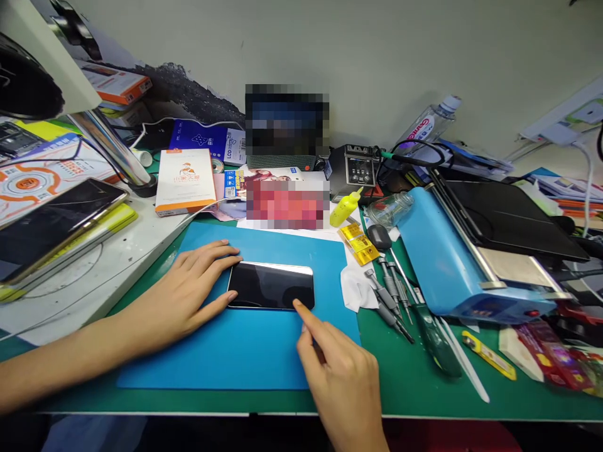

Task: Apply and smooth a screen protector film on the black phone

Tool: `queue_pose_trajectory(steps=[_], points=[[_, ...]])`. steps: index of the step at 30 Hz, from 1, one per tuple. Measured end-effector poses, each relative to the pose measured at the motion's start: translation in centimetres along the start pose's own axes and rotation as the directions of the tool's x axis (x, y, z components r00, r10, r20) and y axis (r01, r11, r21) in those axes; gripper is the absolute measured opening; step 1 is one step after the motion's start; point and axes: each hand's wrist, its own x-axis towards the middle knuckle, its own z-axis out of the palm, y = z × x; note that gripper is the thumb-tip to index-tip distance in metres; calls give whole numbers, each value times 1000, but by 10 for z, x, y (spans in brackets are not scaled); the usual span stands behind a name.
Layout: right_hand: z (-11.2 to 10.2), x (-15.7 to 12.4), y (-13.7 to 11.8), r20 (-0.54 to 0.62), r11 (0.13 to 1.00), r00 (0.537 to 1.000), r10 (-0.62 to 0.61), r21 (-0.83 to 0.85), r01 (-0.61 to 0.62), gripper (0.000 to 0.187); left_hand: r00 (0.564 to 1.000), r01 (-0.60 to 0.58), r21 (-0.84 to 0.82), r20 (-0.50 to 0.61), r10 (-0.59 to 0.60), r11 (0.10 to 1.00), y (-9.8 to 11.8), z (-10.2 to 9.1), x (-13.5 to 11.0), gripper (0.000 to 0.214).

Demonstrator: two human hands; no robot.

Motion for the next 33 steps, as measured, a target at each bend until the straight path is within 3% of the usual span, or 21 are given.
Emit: queue_pose_trajectory(steps=[3,8,13,17,22,27,30,33], points=[[7,-2,-8,-32,999,998,-46,-22,45,36,1000,4,-8,-4,-4,1000,1,0,0,43],[30,-5,-42,-43,981,983,-181,-80,177,41,1000,11,-12,-12,-11,1000,2,0,0,43],[43,1,-67,-31,976,977,-209,-61,207,41,1000,-1,6,-11,1,1000,1,1,-1,44],[38,8,-60,-13,987,987,-158,5,158,41,1000,-3,-1,-13,3,1000,-1,3,-2,44],[19,9,-32,31,1000,999,-12,19,11,40,1000,-5,-9,-4,5,1000,0,3,-1,45],[8,8,-11,-54,997,996,68,-44,-71,35,1000,3,-1,-9,-3,1000,1,1,0,44],[13,7,-16,-110,994,993,50,-88,-60,36,1000,13,-9,-5,-13,1000,2,0,0,44],[25,8,-33,-103,993,993,-64,-108,53,39,1000,12,-7,-6,-12,1000,2,1,-1,44]])
